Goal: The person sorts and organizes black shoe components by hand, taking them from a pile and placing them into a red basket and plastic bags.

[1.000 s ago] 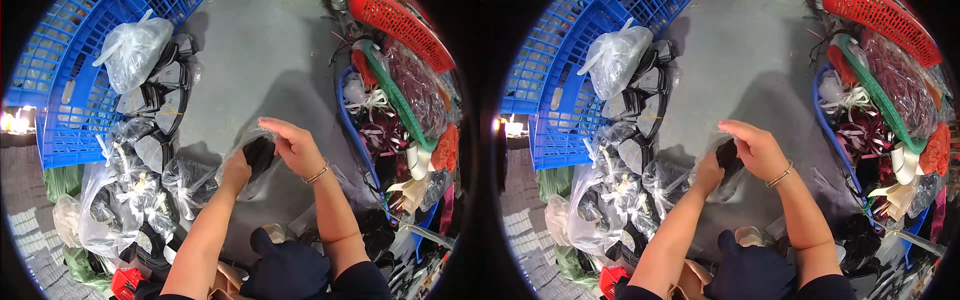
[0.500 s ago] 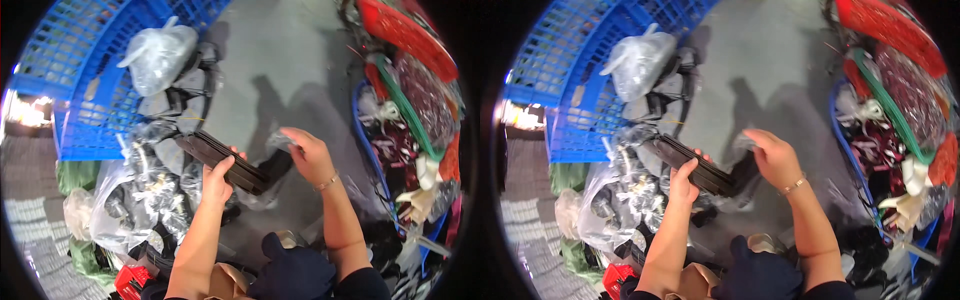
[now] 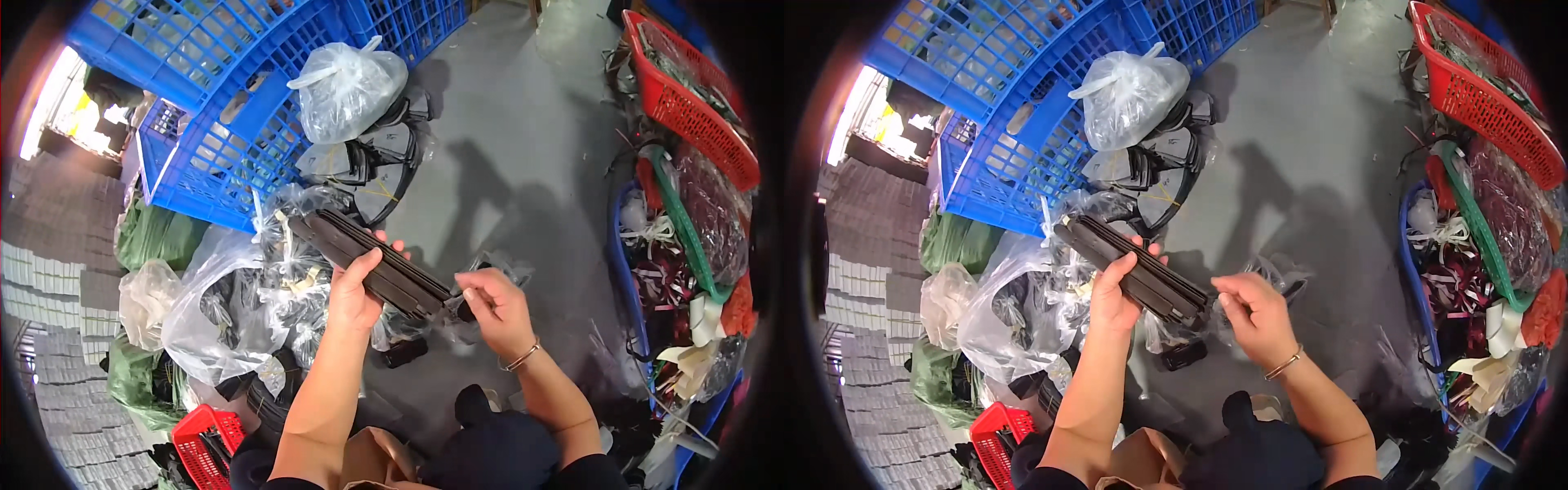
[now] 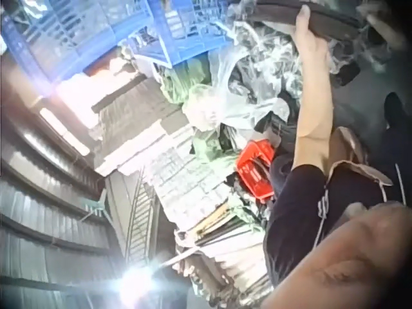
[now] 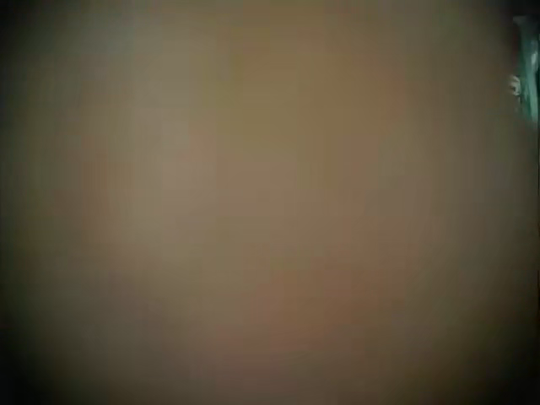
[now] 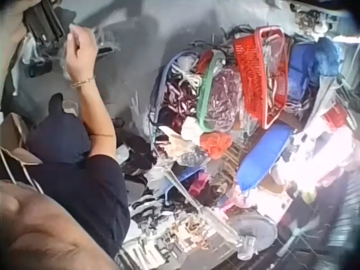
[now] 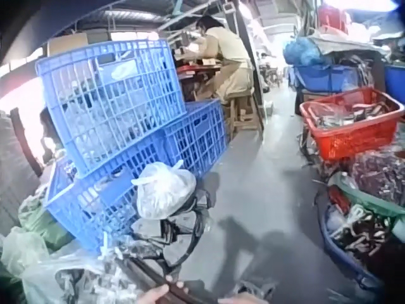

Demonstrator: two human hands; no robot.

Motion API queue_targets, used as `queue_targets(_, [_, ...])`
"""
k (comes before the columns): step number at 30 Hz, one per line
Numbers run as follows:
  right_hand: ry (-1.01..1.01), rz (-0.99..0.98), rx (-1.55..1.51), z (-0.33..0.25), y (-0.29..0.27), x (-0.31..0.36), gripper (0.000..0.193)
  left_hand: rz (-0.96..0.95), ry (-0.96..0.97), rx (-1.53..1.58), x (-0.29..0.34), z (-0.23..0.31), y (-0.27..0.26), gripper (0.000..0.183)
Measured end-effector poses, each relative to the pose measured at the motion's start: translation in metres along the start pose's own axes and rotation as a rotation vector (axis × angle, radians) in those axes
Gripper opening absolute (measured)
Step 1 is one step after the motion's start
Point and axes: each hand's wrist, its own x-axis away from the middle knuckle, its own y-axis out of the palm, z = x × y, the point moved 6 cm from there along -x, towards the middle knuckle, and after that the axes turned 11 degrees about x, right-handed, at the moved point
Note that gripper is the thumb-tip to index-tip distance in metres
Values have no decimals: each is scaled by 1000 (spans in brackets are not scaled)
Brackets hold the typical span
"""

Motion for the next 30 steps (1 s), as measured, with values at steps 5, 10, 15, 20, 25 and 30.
queue_targets(5, [220, -196, -344, 15, 33, 15, 19, 26, 27, 54, 10, 7, -9, 27])
queue_targets(10, [127, -187, -151, 6, 33, 13, 19, -19, 18, 10, 19, 12, -18, 27])
queue_targets(15, [183, -201, -319, 2, 42, 18, 20, 0, 20, 46, 29, 12, -22, 28])
queue_targets(20, [238, -317, -357, 10, 53, 25, 25, -35, 46, 102, 32, 14, -23, 28])
queue_targets(25, [334, -354, -603, 0, 61, 24, 27, -63, 81, 156, 32, 16, -23, 29])
queue_targets(30, [322, -373, -614, 0, 62, 23, 27, -51, 88, 165, 31, 17, -22, 31])
